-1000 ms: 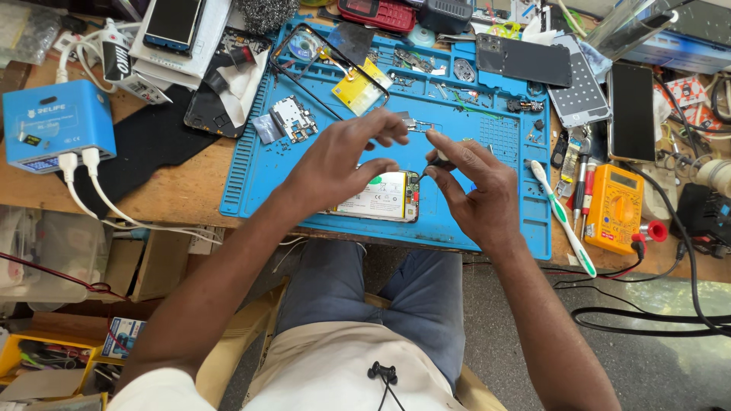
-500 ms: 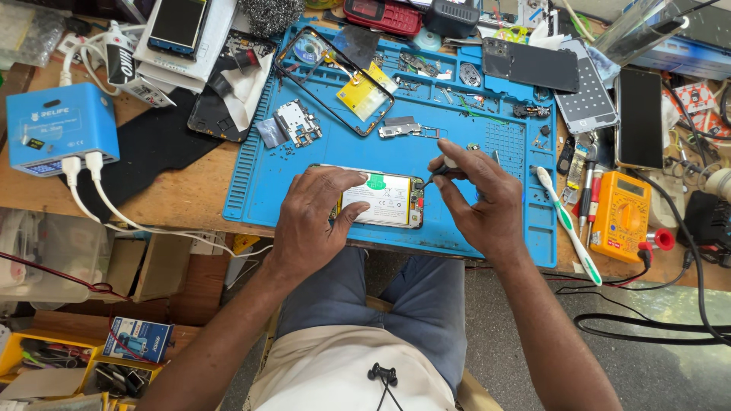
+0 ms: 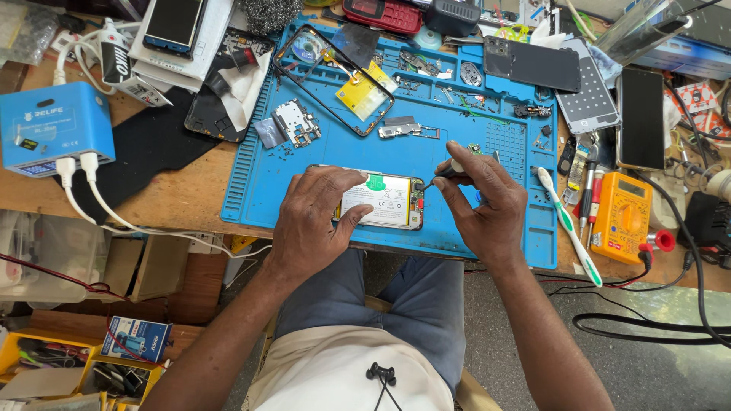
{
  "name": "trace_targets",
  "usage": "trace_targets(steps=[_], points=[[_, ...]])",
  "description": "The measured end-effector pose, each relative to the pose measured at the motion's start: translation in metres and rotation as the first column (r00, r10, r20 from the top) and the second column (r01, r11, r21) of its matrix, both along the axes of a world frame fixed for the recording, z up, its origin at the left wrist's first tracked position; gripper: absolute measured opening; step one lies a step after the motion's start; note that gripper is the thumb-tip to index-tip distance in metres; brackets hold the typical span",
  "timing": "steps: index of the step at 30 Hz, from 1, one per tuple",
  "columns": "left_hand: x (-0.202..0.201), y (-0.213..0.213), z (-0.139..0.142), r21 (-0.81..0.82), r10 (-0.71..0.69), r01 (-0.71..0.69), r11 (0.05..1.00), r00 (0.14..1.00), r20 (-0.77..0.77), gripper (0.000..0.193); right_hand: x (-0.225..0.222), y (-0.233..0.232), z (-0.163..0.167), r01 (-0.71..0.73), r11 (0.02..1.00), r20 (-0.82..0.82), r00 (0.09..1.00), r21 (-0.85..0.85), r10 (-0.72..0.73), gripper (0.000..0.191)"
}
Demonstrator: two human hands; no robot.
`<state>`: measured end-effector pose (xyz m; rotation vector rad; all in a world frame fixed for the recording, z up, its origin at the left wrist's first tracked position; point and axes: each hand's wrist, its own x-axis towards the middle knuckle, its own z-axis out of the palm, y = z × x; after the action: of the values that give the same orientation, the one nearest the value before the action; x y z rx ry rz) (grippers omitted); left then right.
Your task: The person works on a disassembled smartphone, using a screwdriver to remove screws and tweezers to handle small components. They apply a liquid from a green bottle to a small circuit board and continue manipulating parts on a blue mat.
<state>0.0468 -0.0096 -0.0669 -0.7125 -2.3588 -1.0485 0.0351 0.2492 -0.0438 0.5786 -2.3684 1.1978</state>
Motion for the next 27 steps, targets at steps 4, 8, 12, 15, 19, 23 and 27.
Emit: trace_targets(steps=[4, 8, 12, 15, 19, 23, 27], points=[[-0.0001, 0.0003, -0.0014, -0.003, 0.007, -0.007, 1.000, 1.000, -0.003, 0.044, 0.0006, -0.0002, -0.0023, -0.002, 1.000, -0.003, 1.000, -0.019, 0.002, 0.051], [-0.0005, 0.0002, -0.0012, -0.005, 0.004, -0.004, 1.000, 1.000, 0.001, 0.045, 0.0001, -0.0007, -0.0026, 0.003, 1.000, -0.015, 1.000, -0.002, -0.003, 0.050], [-0.0004, -0.0006, -0.0001, -0.011, 0.010, -0.010, 1.000, 1.000, 0.005, 0.045, 0.0001, -0.0022, -0.0013, 0.010, 1.000, -0.021, 1.000, 0.017, -0.010, 0.050], [0.0003, -0.0007, 0.0002, -0.010, 0.013, -0.013, 1.000, 1.000, 0.002, 0.046, 0.0010, -0.0034, -0.0001, 0.022, 0.998, -0.044, 0.999, 0.058, -0.019, 0.050], [0.0006, -0.0002, -0.0006, -0.013, 0.013, -0.013, 1.000, 1.000, 0.010, 0.045, 0.0025, -0.0053, 0.0015, 0.018, 0.998, -0.035, 0.999, 0.062, -0.016, 0.051], [0.0008, 0.0001, -0.0020, -0.015, 0.018, -0.018, 1.000, 1.000, 0.009, 0.046, 0.0026, -0.0076, 0.0031, -0.008, 0.998, 0.005, 1.000, 0.057, 0.008, 0.051], [0.0019, -0.0006, -0.0025, -0.020, 0.019, -0.019, 1.000, 1.000, 0.018, 0.045, 0.0021, -0.0070, 0.0050, -0.010, 0.992, -0.006, 1.000, 0.125, 0.011, 0.050]])
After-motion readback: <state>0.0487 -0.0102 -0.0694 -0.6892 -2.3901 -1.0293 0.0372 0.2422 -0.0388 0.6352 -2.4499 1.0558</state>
